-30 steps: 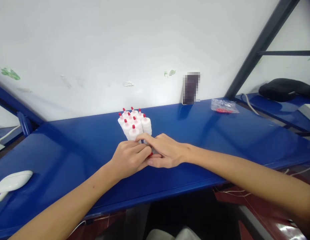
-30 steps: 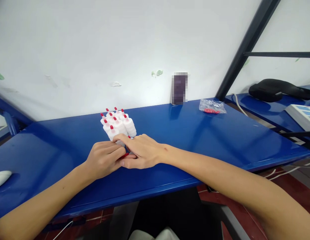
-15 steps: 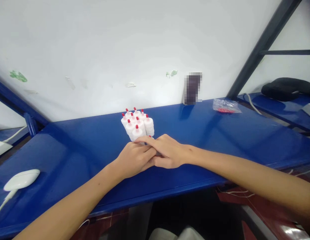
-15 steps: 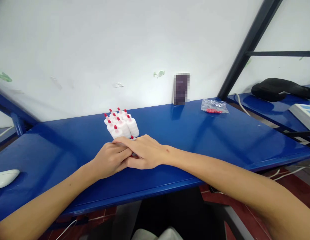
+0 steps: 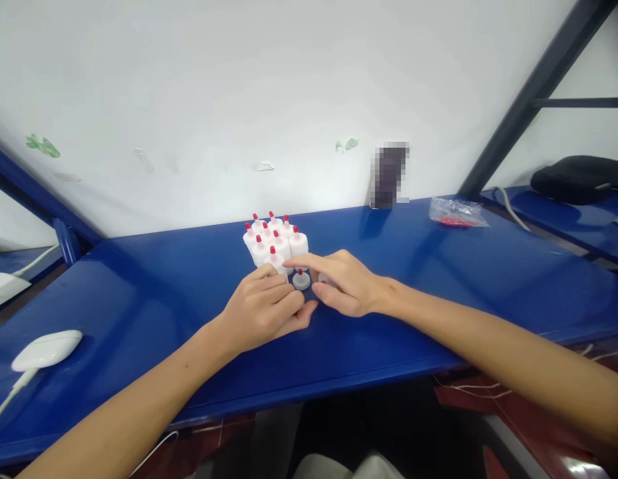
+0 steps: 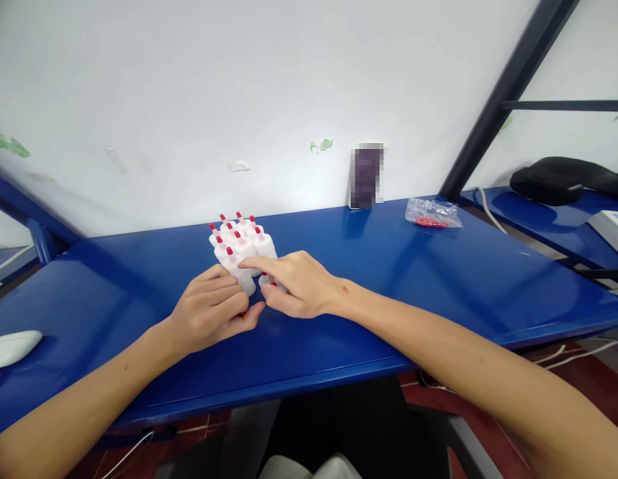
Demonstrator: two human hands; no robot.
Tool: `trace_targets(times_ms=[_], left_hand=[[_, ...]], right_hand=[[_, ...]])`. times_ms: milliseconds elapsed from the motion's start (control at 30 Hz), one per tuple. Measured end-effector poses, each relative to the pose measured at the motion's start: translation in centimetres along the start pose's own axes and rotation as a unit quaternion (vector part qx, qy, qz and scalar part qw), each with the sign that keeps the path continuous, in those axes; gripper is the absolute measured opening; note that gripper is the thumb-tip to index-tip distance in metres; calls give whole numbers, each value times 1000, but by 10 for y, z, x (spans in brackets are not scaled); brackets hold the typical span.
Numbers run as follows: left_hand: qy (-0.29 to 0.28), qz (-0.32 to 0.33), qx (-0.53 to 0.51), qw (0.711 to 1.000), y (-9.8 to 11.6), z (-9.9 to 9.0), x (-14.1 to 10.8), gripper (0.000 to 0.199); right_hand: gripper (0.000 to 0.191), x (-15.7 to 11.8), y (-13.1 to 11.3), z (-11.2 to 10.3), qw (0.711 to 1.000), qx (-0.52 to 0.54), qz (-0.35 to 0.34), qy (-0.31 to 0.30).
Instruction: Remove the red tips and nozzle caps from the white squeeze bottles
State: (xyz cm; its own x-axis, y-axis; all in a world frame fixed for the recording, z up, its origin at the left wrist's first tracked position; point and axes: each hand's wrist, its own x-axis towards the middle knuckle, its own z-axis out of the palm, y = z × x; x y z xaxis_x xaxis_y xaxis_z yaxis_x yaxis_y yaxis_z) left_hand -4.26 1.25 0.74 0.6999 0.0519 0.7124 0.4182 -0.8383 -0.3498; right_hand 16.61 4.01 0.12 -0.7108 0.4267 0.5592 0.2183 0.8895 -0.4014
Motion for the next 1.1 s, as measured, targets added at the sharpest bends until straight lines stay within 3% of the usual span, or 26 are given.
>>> trace_targets(times_ms=[167, 367, 467, 700, 867, 1100], left_hand=[[-71, 34, -77, 994, 10, 5, -3, 38], [-136, 10, -140, 981, 21, 15, -7, 39], [-129, 5, -129, 983, 21, 13, -6, 38], [-89, -1, -132, 987, 24, 10, -4, 38], [-91, -18, -128, 987, 23, 10, -7, 37], [-98, -45, -135, 985, 22, 10, -9, 38]], right_hand=[[32, 1, 9, -4, 998, -10, 67, -8], [31, 5, 8, 1, 994, -12, 106, -35], [30, 6, 8, 1, 993, -8, 117, -23], [7, 4, 11, -1, 993, 23, 119, -11], [20, 6, 6, 0, 982, 121, 134, -52], [13, 5, 8, 1, 988, 3, 139, -60]])
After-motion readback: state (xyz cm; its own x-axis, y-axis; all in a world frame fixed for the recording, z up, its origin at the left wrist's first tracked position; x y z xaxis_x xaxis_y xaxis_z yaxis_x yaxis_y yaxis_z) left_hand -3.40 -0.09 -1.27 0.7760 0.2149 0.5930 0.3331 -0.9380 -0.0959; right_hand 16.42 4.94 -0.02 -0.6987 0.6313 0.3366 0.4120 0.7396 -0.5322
